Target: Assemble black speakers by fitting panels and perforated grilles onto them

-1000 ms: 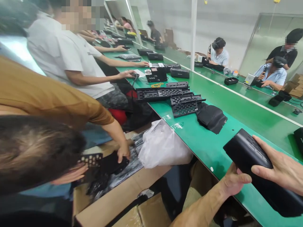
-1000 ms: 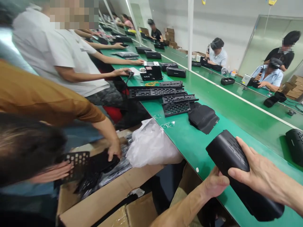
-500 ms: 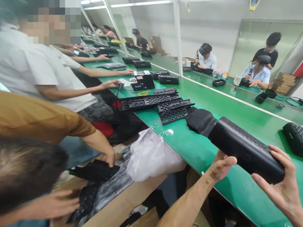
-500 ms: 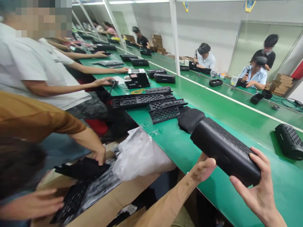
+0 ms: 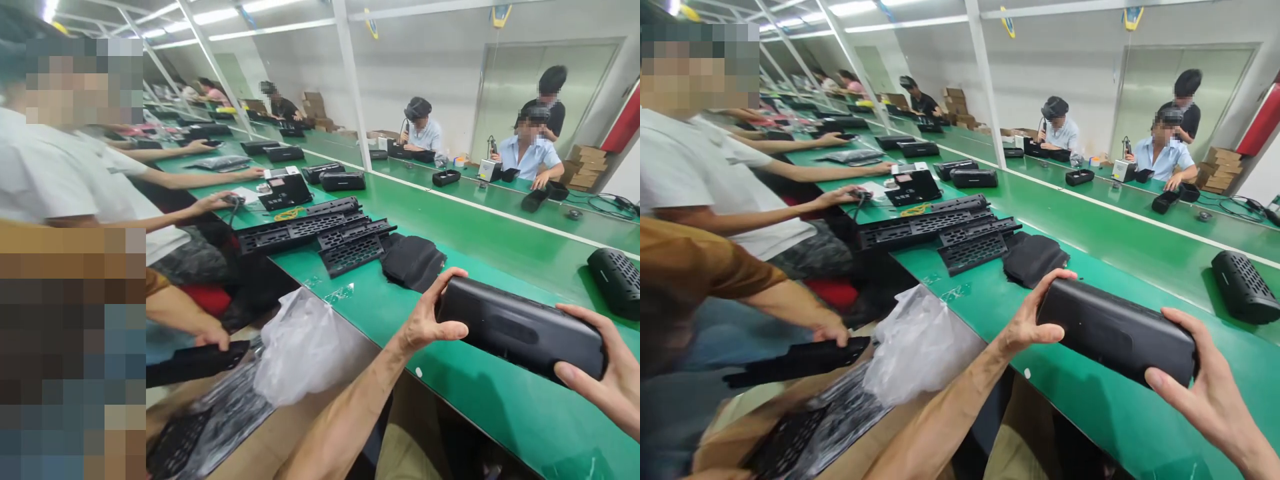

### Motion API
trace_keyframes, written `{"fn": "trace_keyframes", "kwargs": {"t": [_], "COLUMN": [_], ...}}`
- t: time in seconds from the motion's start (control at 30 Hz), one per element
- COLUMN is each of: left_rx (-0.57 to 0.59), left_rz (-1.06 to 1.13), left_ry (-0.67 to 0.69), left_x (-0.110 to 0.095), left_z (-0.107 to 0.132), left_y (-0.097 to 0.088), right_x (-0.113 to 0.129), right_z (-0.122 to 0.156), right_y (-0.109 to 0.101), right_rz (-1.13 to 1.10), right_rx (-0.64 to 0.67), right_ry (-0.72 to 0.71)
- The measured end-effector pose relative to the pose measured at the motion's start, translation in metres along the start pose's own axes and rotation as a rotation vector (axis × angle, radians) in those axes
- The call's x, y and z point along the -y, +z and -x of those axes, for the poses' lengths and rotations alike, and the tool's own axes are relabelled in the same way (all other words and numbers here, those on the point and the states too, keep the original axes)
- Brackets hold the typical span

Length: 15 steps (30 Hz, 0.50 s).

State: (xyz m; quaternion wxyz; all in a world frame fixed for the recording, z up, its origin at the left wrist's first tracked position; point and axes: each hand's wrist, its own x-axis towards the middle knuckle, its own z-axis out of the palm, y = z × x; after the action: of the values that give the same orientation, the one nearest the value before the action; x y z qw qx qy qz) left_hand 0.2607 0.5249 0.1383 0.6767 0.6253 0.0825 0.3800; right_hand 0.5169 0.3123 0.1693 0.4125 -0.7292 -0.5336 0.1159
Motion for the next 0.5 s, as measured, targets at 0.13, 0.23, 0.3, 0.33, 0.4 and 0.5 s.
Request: {"fn": "trace_keyframes", "kwargs": {"t": [0.13, 0.23, 0.3, 0.33, 0.4, 0.5], "left_rx": [-0.205, -0.230, -0.143, -0.109, -0.119, -0.182], "left_rz": [0.311, 0.639, 0.720, 0.685, 0.510, 0.189], "left_ry": [0.005, -0.098, -0.198, -0.236, -0.256, -0.110], "left_x": [0.038, 0.067, 0.080, 0.083, 0.077, 0.047], "left_z": [0.010, 0.018, 0.022, 0.024, 0.025, 0.021], "left_y": [0.026, 0.061, 0.079, 0.082, 0.074, 0.046], "right_x": [-0.003, -0.008, -0.010, -0.011, -0.012, -0.011], "right_z": [-0.002, 0.006, 0.008, 0.008, 0.003, -0.007], "right_y": [-0.005, 0.032, 0.060, 0.068, 0.067, 0.039], "right_rz": [-0.300, -0.471, -0.335, -0.274, -0.187, 0.103], "right_rx": [0.059, -0.015, -0.020, -0.022, -0.049, -0.088], "right_ry": [0.020, -0.118, -0.124, -0.104, -0.128, -0.328]}}
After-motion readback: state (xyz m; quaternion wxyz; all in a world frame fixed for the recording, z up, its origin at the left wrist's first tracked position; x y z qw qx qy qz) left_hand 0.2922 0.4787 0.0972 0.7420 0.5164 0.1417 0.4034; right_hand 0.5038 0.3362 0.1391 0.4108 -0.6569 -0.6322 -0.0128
